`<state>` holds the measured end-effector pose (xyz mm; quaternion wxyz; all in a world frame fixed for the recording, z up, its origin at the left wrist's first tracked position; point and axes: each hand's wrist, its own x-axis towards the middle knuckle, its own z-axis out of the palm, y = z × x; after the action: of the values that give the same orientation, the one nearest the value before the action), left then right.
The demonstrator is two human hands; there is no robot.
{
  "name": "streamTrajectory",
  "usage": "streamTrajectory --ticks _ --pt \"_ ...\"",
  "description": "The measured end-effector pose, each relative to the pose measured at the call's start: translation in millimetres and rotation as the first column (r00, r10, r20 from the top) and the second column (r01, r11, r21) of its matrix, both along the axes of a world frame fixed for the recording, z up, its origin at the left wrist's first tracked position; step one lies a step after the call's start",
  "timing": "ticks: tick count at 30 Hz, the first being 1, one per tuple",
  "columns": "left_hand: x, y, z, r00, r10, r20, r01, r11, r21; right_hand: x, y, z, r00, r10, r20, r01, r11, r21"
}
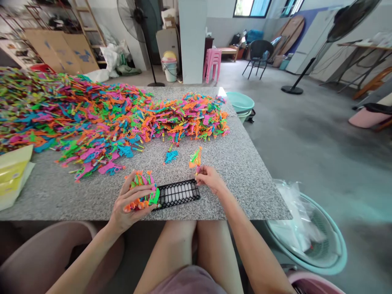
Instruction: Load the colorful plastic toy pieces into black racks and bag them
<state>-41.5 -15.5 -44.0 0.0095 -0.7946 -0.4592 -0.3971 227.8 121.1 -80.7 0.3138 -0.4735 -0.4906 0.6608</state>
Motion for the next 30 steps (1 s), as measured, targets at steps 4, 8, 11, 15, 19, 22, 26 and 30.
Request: streamTrajectory --ticks 4,8,11,15,19,22,26,30 --pt "0 -1 3.0 1.000 0.006 -0.007 -0.006 0.999 -0.034 -29 -14 -5 0.996 0.040 0.077 -0.049 0.992 0.118" --pt "-3 -1 5.0 1.000 -0.007 -0.026 0.006 0.998 -0.055 -62 -29 -9 0.964 0.059 0.260 -0.158 0.910 0.382" --pt "-5 0 4.2 0.999 -0.022 -0.031 0.021 0.999 -0.038 -86 -38 -12 0.952 0.084 0.294 -0.232 0.824 0.517" --pt "-6 1 2.2 1.000 -0.022 -0.016 0.021 1.000 -0.023 -110 -37 -11 0.881 0.139 0.452 -0.396 0.738 0.546" --pt "-5 1 3.3 1.000 -0.027 -0.016 0.026 0.999 -0.040 -117 -31 -2 0.761 0.104 0.640 -0.537 0.654 0.532" --pt "-4 1 4.2 0.999 -0.033 -0.015 0.033 0.999 -0.034 -115 -28 5 0.712 0.118 0.692 -0.605 0.604 0.519" --pt "-3 1 2.3 1.000 -0.027 -0.005 0.027 0.999 -0.029 -114 -26 7 0.701 0.197 0.686 -0.647 0.581 0.494" --pt "-3 -1 0.6 1.000 -0.014 0.007 0.014 0.998 -0.058 -123 -30 5 0.630 0.151 0.762 -0.694 0.549 0.466"
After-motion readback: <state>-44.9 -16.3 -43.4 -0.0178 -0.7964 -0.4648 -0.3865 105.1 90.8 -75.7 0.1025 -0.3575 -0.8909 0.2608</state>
